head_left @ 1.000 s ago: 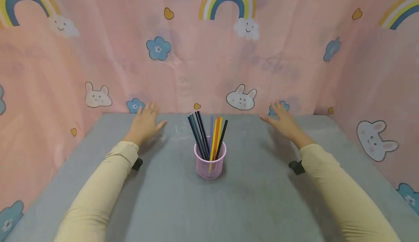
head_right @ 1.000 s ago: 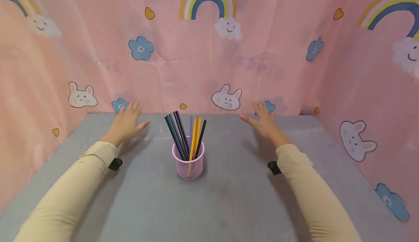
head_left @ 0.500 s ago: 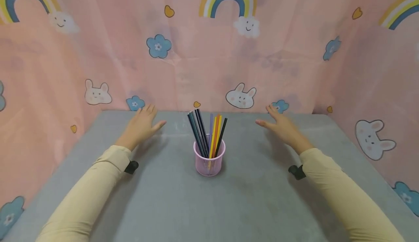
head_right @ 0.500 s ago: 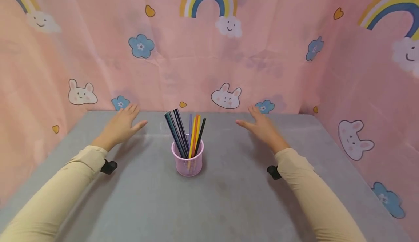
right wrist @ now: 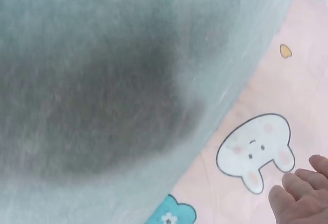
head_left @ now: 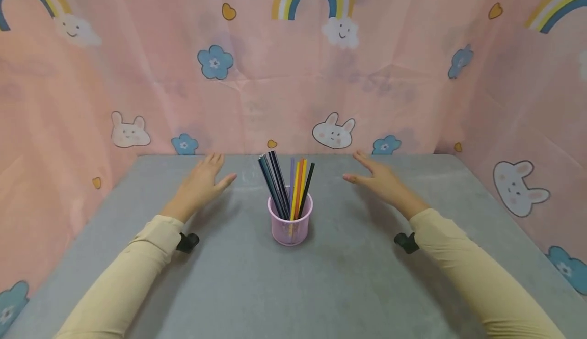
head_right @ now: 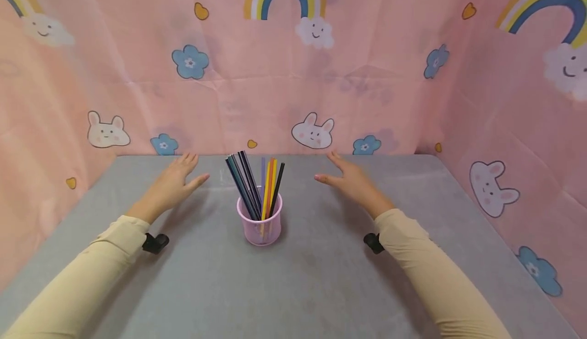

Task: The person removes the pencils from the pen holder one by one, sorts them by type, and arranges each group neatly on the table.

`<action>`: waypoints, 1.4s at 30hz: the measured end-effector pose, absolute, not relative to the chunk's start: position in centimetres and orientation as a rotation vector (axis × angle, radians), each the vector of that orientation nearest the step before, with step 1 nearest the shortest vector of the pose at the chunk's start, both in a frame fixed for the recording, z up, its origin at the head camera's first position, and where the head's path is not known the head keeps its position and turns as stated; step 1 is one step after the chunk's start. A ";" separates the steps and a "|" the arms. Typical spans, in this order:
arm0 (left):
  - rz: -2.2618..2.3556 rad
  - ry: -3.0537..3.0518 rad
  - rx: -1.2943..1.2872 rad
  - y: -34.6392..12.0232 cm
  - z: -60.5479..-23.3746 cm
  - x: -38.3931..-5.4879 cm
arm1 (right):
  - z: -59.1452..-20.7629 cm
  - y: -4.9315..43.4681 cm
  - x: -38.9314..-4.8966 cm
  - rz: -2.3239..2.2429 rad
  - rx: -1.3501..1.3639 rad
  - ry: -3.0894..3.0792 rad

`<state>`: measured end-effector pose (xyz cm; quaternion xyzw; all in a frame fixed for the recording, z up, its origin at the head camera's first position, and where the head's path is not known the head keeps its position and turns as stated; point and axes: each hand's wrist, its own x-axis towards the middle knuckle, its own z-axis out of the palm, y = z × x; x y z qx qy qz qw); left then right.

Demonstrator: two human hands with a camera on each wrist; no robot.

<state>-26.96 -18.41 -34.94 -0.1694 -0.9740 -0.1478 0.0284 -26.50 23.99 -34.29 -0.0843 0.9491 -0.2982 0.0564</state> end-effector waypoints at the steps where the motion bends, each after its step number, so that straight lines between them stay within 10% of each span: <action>1: -0.472 -2.997 -0.523 -18.3 -34.9 -26.8 | -34.3 23.8 -26.5 -0.905 -0.265 2.879; 42: -1.535 -2.700 -0.521 -12.6 -36.9 -20.2 | -34.4 18.3 -21.5 -1.405 -0.401 2.649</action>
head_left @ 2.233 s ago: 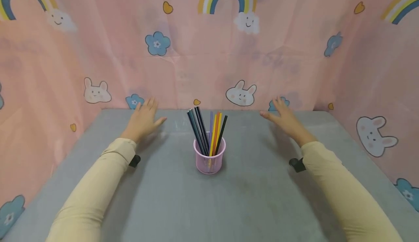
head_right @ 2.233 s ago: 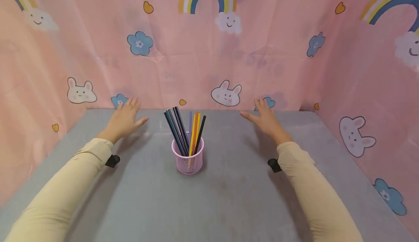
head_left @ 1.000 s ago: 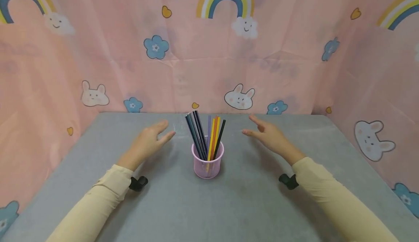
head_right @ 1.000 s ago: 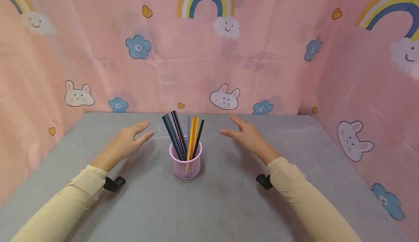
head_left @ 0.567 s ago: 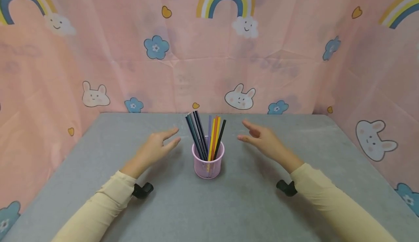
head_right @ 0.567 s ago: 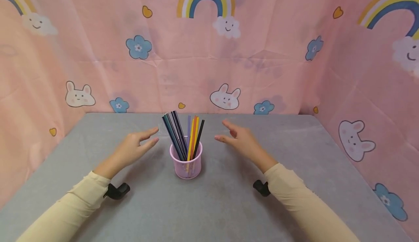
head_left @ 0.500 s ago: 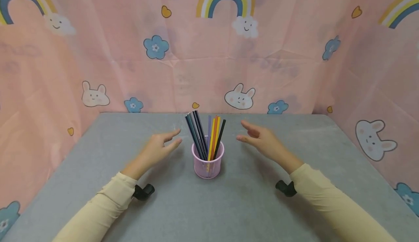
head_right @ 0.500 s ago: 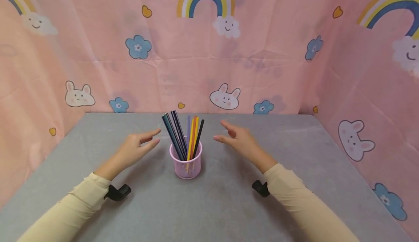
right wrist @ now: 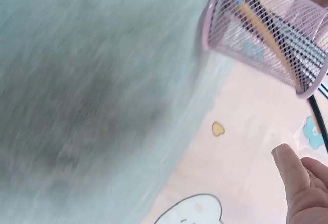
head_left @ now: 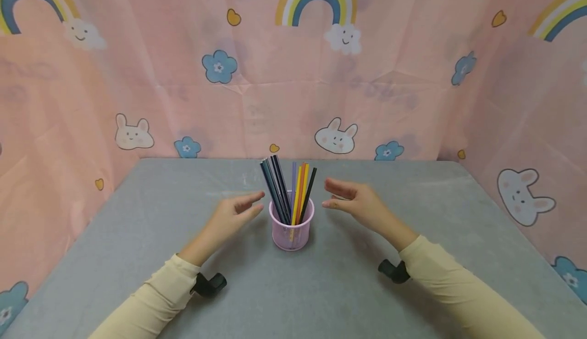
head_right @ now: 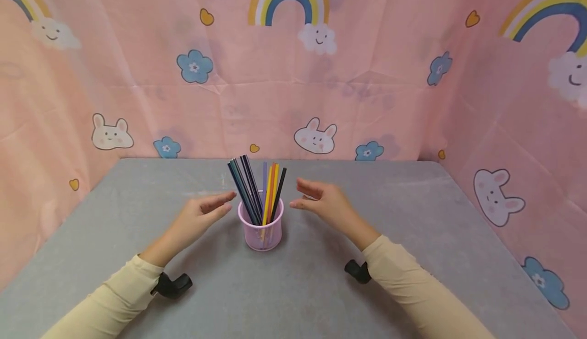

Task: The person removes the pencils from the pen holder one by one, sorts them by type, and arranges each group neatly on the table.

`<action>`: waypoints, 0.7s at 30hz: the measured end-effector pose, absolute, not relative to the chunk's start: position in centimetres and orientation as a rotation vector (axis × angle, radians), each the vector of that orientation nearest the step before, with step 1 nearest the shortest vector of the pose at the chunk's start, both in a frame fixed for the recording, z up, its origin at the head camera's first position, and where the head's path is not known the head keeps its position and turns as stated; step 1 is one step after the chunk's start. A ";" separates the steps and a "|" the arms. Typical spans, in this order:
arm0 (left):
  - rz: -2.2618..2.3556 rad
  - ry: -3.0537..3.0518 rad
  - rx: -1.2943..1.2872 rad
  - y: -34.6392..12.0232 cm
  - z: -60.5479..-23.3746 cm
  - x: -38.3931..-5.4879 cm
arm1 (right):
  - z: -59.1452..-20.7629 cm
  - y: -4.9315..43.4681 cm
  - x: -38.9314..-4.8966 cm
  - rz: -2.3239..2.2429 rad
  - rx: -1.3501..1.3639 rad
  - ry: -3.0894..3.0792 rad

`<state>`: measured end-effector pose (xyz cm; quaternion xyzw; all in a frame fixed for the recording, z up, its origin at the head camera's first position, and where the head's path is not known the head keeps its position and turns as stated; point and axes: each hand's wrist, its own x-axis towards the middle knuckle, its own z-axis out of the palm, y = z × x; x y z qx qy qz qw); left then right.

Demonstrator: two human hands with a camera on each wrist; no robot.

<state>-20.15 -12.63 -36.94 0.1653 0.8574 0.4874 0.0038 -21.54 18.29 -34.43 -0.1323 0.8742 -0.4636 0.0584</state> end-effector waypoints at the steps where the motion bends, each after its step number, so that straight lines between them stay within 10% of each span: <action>1: 1.560 2.669 0.492 -12.5 -37.0 -20.1 | -34.4 18.1 -21.5 -1.418 -0.379 2.643; 21: 2.002 2.416 0.178 -9.2 -37.8 -19.0 | -34.8 15.4 -21.1 -1.797 -0.010 2.382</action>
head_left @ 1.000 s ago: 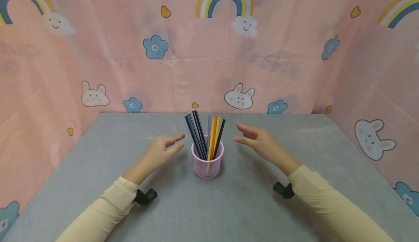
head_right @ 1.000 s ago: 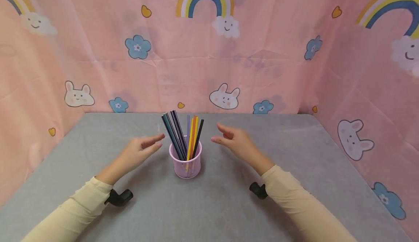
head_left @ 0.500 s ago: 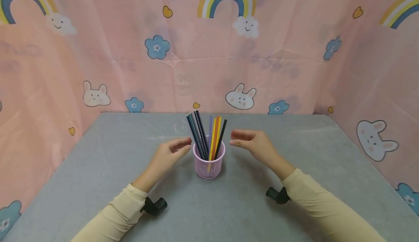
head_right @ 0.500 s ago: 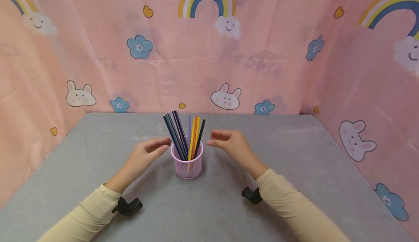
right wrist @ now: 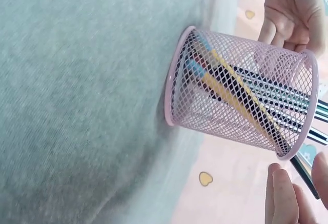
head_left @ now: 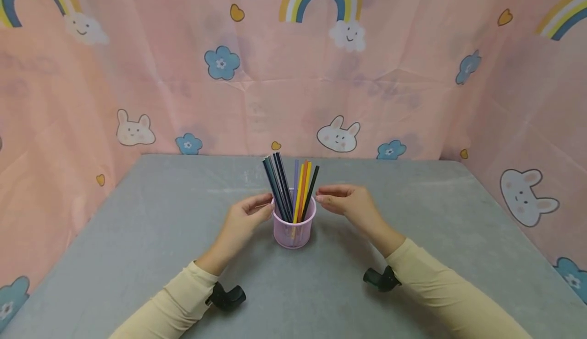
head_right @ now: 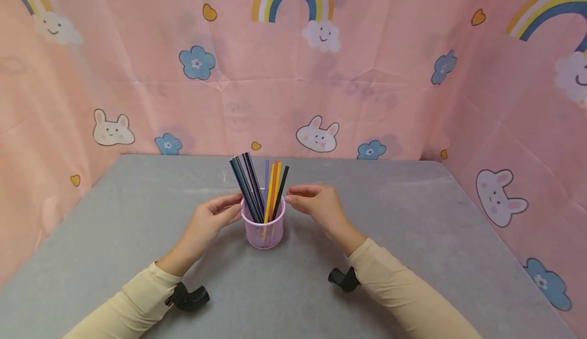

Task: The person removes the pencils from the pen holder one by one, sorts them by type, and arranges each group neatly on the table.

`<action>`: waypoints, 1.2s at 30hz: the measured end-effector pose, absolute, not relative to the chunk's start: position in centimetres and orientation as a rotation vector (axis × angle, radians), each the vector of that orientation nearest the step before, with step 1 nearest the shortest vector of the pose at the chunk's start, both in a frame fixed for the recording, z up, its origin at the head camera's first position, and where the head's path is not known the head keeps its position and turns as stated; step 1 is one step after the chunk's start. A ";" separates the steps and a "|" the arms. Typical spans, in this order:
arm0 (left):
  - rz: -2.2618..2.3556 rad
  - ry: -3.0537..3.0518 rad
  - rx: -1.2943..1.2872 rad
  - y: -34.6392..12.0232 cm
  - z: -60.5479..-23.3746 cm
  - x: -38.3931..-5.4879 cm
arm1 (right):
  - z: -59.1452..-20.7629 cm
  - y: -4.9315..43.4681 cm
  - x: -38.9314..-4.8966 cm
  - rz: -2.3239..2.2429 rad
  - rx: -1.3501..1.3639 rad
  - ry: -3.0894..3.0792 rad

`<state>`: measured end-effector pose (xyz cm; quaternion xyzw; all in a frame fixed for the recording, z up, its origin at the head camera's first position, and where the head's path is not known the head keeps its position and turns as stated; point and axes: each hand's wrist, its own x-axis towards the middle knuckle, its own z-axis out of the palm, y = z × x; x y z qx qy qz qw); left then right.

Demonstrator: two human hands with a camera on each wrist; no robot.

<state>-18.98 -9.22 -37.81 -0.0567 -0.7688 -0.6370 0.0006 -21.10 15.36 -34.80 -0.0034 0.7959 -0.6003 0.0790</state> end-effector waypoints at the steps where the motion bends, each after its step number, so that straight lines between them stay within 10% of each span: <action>1: -2.002 -2.406 -0.174 -9.1 -37.8 -18.9 | -34.8 15.3 -21.1 -1.810 -0.001 2.376; 36: -2.037 -2.275 -0.161 -7.8 -39.0 -18.0 | -34.0 13.5 -22.9 -1.977 0.130 2.328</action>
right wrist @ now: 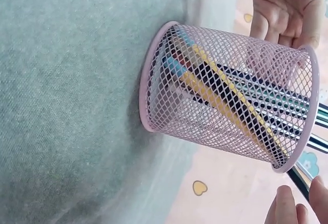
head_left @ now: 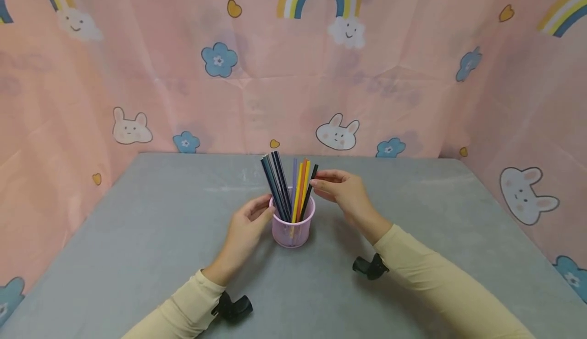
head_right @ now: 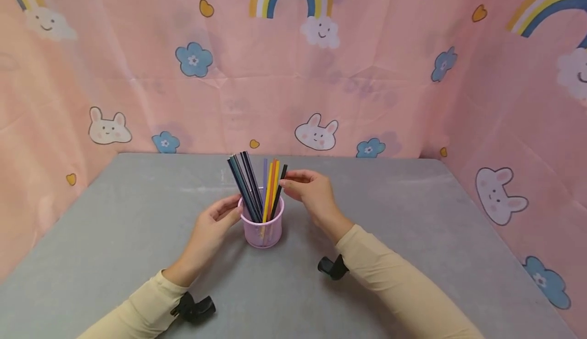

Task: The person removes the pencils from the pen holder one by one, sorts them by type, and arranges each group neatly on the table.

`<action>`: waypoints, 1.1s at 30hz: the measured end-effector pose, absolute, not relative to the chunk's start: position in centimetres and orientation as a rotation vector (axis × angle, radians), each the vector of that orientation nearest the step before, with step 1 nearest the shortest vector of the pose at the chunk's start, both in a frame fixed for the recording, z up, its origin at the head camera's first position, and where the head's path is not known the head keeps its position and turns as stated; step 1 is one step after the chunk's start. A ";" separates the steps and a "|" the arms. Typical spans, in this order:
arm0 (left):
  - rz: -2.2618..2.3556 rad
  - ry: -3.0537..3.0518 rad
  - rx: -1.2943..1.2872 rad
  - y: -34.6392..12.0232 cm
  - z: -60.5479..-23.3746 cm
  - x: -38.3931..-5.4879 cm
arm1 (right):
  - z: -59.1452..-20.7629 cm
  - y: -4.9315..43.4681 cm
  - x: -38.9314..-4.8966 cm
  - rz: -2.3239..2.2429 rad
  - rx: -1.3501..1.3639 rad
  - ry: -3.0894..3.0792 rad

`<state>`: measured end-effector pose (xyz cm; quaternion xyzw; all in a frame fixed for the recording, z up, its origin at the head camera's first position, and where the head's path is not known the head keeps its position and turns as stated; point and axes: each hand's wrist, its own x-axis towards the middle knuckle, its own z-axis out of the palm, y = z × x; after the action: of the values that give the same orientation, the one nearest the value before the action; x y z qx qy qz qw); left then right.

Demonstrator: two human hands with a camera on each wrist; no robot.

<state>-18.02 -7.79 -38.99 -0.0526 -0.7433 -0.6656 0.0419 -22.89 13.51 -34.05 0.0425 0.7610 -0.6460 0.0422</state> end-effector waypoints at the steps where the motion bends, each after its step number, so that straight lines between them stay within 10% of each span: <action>1: -2.035 -2.272 -0.165 -7.8 -39.0 -18.0 | -34.0 13.5 -22.9 -1.975 0.135 2.328; 33: -2.027 -2.262 -0.192 -8.0 -39.2 -18.2 | -29.8 15.0 -23.6 -2.363 -0.099 2.197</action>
<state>-18.18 -7.96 -39.22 -0.0630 -0.7425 -0.6651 0.0490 -23.65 14.97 -29.78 -0.0308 0.6800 -0.7313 -0.0433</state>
